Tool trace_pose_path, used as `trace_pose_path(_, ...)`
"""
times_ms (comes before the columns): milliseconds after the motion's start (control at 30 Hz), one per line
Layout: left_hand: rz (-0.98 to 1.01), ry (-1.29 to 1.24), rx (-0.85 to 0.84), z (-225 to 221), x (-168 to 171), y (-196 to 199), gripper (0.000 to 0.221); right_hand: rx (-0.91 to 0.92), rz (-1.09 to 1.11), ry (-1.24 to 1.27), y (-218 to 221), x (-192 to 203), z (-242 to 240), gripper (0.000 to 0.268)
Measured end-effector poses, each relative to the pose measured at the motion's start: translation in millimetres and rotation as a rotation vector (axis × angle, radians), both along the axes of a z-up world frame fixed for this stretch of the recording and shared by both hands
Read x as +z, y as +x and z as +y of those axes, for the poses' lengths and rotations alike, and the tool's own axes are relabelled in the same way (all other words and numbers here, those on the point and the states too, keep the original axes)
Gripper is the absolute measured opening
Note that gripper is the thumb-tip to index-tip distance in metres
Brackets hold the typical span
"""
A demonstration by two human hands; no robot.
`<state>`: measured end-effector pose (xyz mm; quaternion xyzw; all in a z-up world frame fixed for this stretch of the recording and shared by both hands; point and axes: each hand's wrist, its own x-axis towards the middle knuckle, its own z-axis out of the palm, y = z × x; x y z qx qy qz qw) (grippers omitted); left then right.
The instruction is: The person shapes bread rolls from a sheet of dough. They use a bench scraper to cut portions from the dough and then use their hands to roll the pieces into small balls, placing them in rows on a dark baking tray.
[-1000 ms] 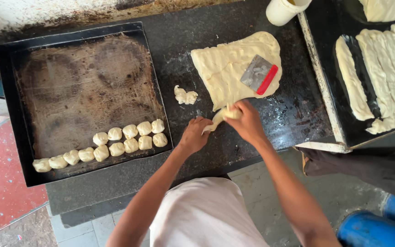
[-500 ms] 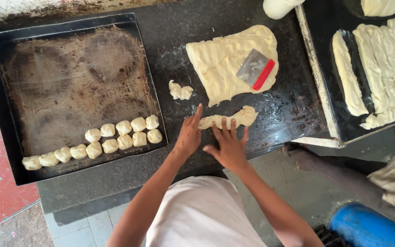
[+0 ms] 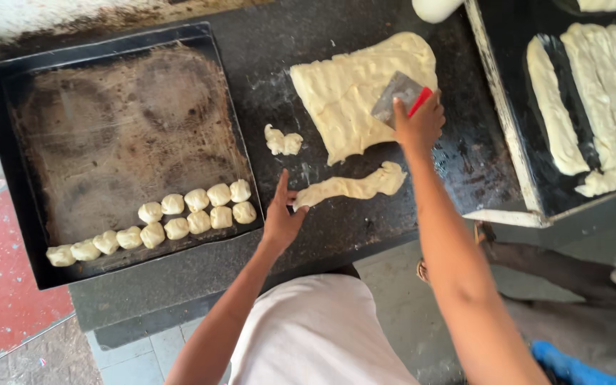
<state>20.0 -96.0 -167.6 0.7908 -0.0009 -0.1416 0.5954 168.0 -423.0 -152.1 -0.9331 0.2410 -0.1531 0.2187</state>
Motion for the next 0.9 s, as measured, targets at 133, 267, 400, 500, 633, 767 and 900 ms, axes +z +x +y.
trace_pose_path(133,0.027,0.111,0.085,-5.6,0.6,0.5,0.095,-0.043,0.118,0.146,51.3,-17.2,-25.8,0.092)
trace_pose_path(267,0.105,0.127,0.133,-4.4,1.9,3.6,0.095,0.341,-0.143,0.444,-7.3,50.7,48.2,0.028)
trace_pose_path(400,0.133,0.184,0.146,-4.1,-1.4,2.1,0.092,0.622,-0.068,0.326,-97.8,105.3,152.2,0.027)
trace_pose_path(500,0.123,0.199,0.137,-4.4,-7.5,0.8,0.091,0.543,0.215,0.162,-99.8,100.9,181.0,0.036)
trace_pose_path(633,0.006,0.252,0.058,0.2,-15.0,-5.6,0.067,0.463,0.237,0.331,-82.0,78.3,149.7,0.031)
trace_pose_path(767,0.202,-0.082,0.094,-0.2,-9.3,-5.0,0.041,0.422,0.075,0.166,-91.6,77.5,116.2,0.037)
trace_pose_path(900,0.377,-0.537,0.214,16.9,11.0,-5.3,0.036,0.371,0.026,0.296,-102.4,66.7,99.7,0.032)
